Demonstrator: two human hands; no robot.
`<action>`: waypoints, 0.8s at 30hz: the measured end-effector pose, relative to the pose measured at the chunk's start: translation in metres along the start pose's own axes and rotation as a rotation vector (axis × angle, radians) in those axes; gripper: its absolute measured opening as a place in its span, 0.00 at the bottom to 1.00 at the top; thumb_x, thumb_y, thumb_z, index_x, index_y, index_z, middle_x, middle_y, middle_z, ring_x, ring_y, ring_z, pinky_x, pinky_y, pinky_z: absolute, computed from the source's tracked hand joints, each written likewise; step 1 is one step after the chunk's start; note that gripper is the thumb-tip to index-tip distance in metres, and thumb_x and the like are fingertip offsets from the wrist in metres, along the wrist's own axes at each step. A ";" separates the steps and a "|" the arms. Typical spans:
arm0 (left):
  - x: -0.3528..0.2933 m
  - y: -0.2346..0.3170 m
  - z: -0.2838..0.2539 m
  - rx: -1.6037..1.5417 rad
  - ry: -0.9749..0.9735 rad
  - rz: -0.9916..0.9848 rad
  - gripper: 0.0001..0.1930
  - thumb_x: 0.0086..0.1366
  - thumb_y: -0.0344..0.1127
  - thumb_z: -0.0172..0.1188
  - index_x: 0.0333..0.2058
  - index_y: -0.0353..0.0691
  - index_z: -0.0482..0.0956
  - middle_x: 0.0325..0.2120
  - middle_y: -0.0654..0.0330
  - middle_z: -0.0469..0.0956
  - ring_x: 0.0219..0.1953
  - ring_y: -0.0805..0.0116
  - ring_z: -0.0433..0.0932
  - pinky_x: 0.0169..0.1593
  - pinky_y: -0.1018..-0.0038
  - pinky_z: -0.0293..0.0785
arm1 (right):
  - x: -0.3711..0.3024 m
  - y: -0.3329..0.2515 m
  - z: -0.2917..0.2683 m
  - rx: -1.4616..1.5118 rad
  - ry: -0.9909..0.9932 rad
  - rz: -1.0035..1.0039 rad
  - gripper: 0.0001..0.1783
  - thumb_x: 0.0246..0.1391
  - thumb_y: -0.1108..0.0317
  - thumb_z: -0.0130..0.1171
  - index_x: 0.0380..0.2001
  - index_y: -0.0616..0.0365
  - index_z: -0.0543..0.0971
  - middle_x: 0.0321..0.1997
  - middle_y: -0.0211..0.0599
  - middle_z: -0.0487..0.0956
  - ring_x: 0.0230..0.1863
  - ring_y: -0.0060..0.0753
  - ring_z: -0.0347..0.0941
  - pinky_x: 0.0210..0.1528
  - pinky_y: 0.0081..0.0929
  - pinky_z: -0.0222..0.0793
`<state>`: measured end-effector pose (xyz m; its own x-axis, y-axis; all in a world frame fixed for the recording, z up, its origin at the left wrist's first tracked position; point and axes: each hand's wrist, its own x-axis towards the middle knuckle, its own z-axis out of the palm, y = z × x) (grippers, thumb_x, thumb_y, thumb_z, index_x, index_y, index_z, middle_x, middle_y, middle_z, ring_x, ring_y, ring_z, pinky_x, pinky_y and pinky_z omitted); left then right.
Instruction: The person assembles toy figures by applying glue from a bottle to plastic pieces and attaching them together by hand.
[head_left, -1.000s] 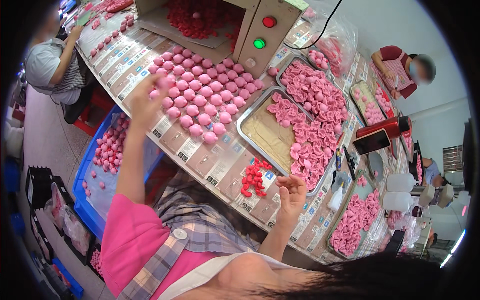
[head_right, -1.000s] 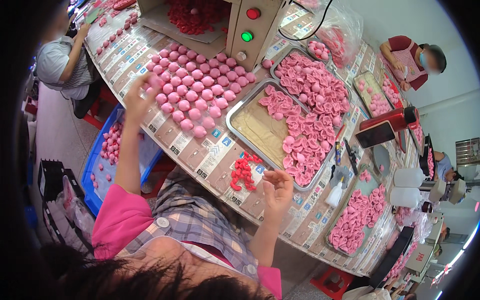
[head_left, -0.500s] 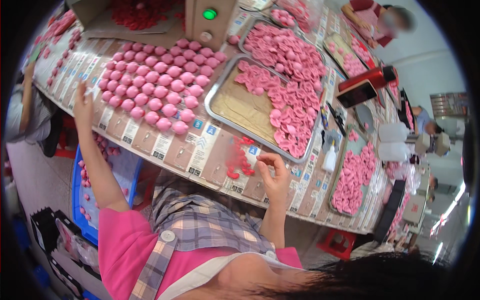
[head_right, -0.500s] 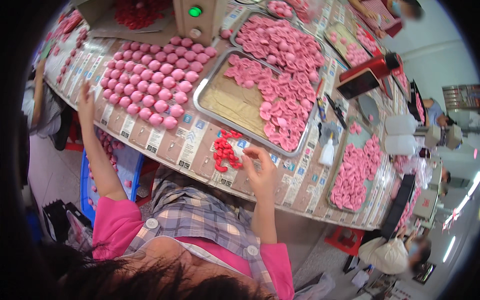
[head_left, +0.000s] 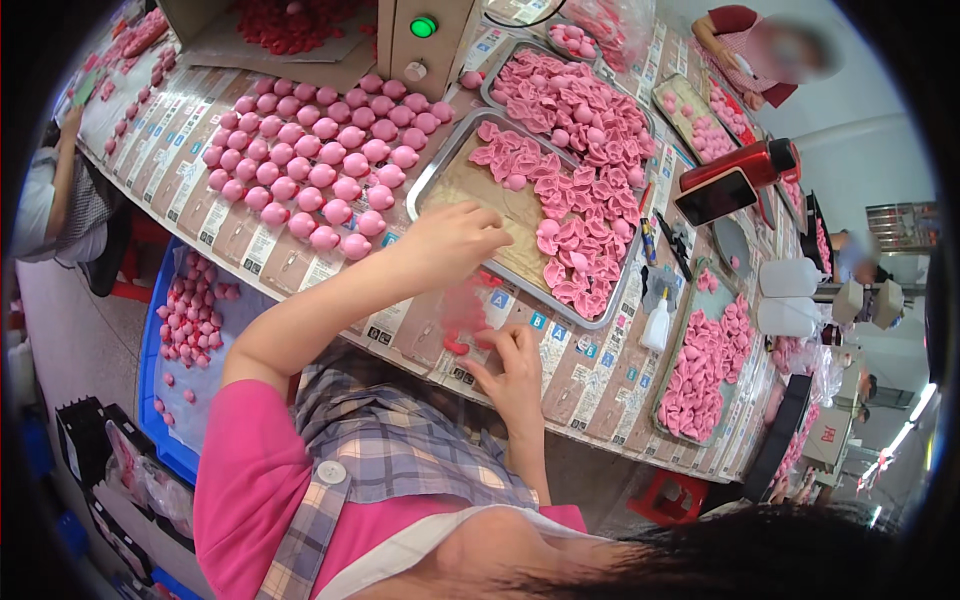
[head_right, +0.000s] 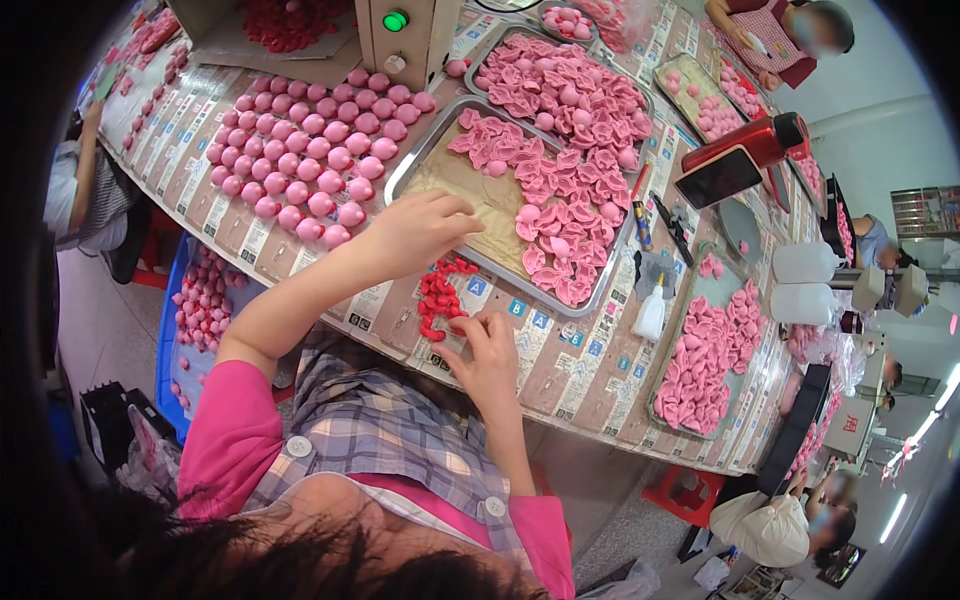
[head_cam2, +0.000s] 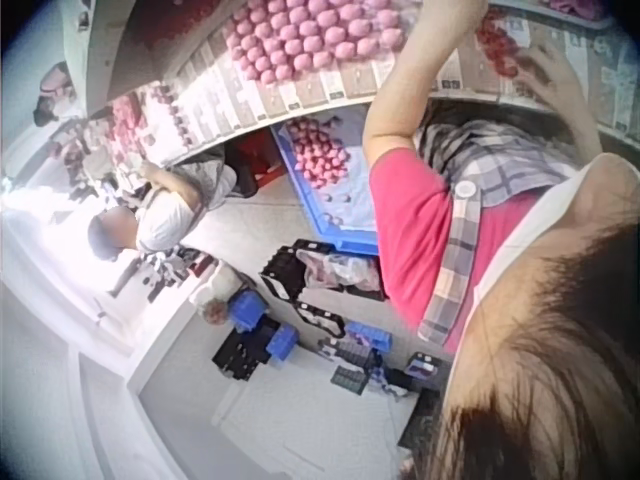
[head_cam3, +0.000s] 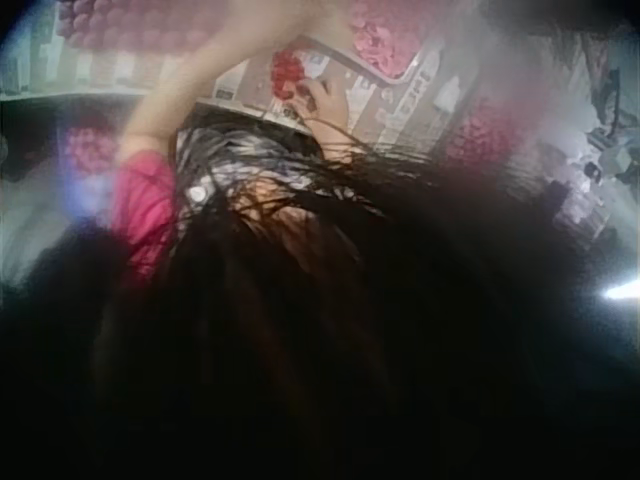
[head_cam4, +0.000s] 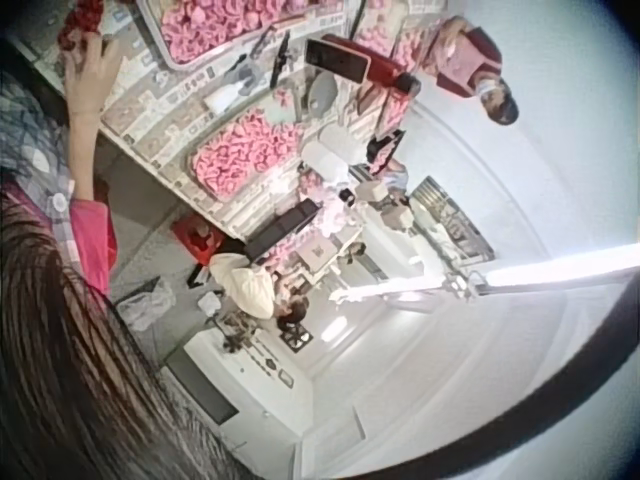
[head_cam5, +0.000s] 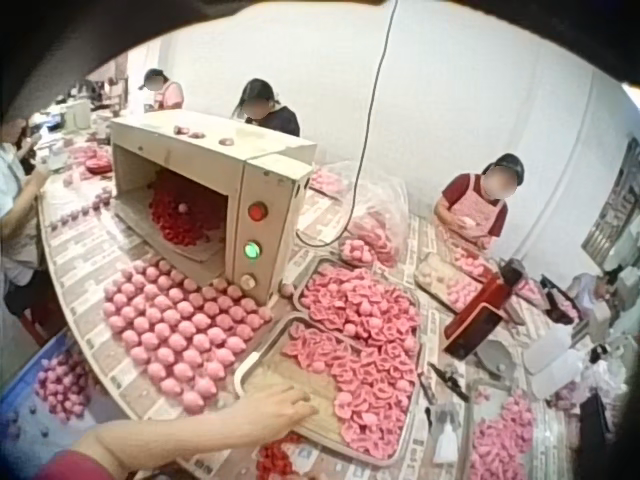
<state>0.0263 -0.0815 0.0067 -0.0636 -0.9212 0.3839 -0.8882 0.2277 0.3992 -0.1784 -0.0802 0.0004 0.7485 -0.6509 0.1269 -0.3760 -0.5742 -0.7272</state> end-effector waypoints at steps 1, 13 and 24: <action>0.006 0.000 0.008 0.035 0.008 -0.017 0.10 0.48 0.32 0.55 0.32 0.42 0.74 0.31 0.60 0.71 0.35 0.62 0.70 0.39 0.71 0.67 | 0.000 0.001 0.003 0.004 -0.006 -0.005 0.16 0.32 0.67 0.64 0.28 0.58 0.74 0.29 0.37 0.67 0.34 0.38 0.64 0.33 0.29 0.61; 0.039 -0.002 0.033 -0.012 0.078 -0.175 0.08 0.46 0.32 0.57 0.29 0.44 0.74 0.31 0.59 0.68 0.38 0.61 0.68 0.39 0.69 0.66 | 0.004 0.015 -0.011 0.030 0.016 -0.029 0.09 0.37 0.74 0.58 0.27 0.58 0.73 0.27 0.36 0.69 0.30 0.35 0.68 0.31 0.29 0.63; 0.056 -0.019 0.055 0.096 0.084 -0.277 0.11 0.45 0.34 0.58 0.31 0.42 0.73 0.36 0.58 0.66 0.40 0.61 0.67 0.40 0.69 0.67 | 0.000 0.018 -0.008 0.153 0.140 0.069 0.08 0.41 0.76 0.54 0.29 0.61 0.72 0.28 0.38 0.71 0.30 0.34 0.69 0.32 0.24 0.65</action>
<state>0.0143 -0.1552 -0.0252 0.2211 -0.9137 0.3411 -0.9057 -0.0627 0.4192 -0.1896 -0.0950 -0.0072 0.6363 -0.7551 0.1579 -0.3288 -0.4507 -0.8299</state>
